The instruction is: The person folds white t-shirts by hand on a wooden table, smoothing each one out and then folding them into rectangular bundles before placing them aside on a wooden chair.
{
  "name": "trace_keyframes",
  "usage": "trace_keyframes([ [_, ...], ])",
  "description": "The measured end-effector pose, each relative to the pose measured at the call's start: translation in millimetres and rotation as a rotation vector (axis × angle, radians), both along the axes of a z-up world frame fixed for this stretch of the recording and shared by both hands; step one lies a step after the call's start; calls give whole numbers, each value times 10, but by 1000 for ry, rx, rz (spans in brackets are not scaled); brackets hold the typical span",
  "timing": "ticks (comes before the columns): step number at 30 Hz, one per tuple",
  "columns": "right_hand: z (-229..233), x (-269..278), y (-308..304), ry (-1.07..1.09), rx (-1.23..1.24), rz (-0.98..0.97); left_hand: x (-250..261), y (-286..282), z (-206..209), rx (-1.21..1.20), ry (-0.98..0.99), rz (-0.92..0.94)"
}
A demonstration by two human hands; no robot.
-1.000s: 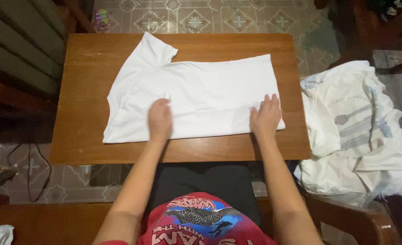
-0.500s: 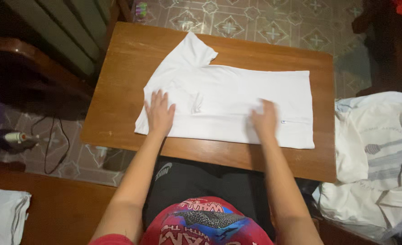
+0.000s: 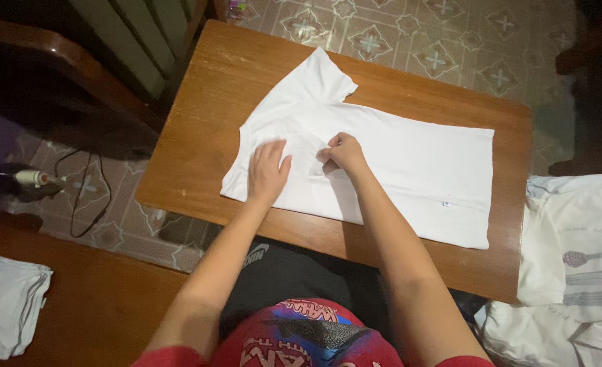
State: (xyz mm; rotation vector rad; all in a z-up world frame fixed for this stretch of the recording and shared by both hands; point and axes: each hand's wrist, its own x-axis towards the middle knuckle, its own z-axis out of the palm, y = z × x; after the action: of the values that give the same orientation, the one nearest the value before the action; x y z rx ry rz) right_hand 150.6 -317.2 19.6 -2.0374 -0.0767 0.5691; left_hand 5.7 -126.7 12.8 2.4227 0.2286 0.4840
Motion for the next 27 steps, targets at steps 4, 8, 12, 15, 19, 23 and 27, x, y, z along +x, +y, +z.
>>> trace_keyframes([
  [4,-329,157,96,221,136,-128,-124,-94,-68,-751,257,76],
  [8,-234,-278,249,-665,-28,109,-112,348,-106,-1623,547,66],
  [12,161,-1023,-4,-1174,-83,643,52,827,-323,-1839,587,76],
  [15,375,-1299,-137,-1244,-6,701,287,1010,-619,-1777,558,-110],
  [19,431,-1402,-140,-1267,-56,574,338,992,-635,-1075,634,222],
  [23,332,-1442,-178,-1255,-77,575,225,849,-480,-844,357,252],
  [27,101,-1383,-258,-1256,3,553,-133,790,-205,-171,-41,326],
])
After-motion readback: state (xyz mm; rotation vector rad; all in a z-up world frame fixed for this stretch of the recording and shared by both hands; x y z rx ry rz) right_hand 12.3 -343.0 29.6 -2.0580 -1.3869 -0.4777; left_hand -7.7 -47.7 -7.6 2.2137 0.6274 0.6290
